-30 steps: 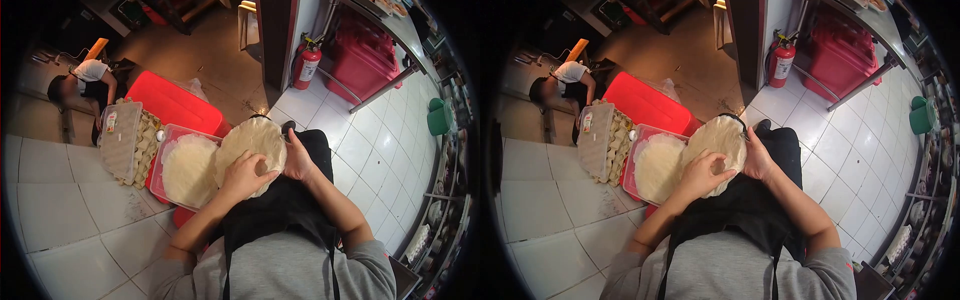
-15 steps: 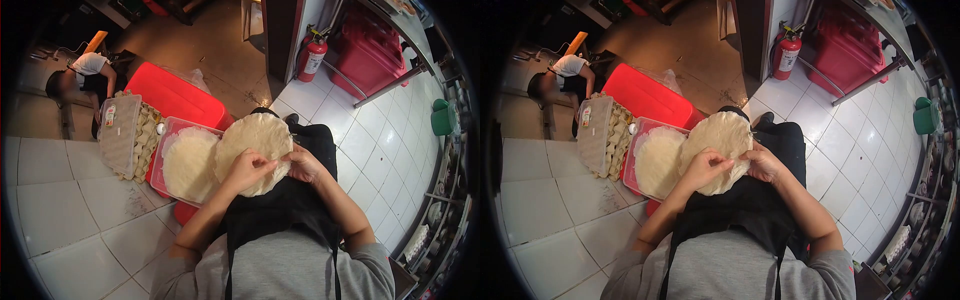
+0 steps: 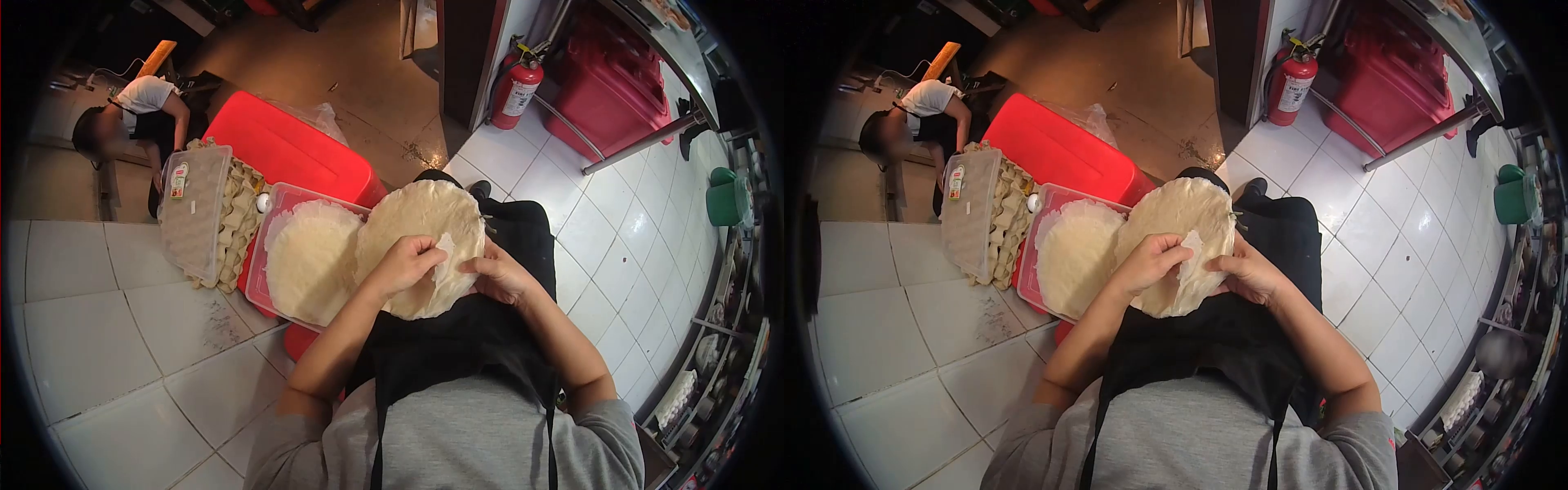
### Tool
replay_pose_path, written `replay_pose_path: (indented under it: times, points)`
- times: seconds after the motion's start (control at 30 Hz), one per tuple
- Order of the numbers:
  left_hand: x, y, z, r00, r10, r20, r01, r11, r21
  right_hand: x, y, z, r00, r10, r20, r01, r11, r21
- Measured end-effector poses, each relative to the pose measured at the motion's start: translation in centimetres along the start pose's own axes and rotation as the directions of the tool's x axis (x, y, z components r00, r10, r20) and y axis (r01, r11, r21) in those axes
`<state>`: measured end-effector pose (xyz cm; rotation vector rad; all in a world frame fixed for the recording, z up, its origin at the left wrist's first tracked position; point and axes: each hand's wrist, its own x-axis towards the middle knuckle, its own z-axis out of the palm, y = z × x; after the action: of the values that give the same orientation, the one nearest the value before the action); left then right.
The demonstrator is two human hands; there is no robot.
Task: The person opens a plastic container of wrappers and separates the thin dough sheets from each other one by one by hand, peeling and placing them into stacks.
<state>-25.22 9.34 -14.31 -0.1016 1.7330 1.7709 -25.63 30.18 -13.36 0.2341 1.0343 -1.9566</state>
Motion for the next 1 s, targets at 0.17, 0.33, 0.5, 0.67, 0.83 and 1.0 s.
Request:
replay_pose_path:
  times: [0.17,0.33,0.5,0.67,0.83,1.0]
  points:
    - [-0.2,0.1,-0.2,0.999,0.017,0.036,-0.018,0.999,0.027,0.3,0.4,0.0,0.999,0.033,-0.006,-0.033,0.998,-0.061]
    - [0.0,-0.4,-0.5,0.995,0.083,-0.047,-0.081,0.996,0.038,0.7,1.6,-0.8,0.999,-0.038,-0.025,0.037,0.998,-0.057]
    - [-0.8,-0.8,0.0,0.980,0.171,-0.100,-0.164,0.983,0.079,0.1,0.5,0.3,0.998,0.018,-0.060,-0.019,1.000,-0.024]
    - [-3.2,1.4,1.0,0.994,0.101,-0.035,-0.063,0.817,0.574,0.8,1.6,0.0,0.991,-0.122,-0.048,0.115,0.986,-0.124]
    - [-1.9,-1.8,-1.7,0.996,0.055,0.064,-0.067,0.976,0.208,0.8,1.6,0.2,0.978,-0.192,-0.086,0.172,0.965,-0.195]
    - [-1.6,-0.7,-3.2,0.999,0.032,0.031,-0.033,0.999,0.034,1.0,1.9,0.0,0.977,-0.185,-0.109,0.160,0.965,-0.206]
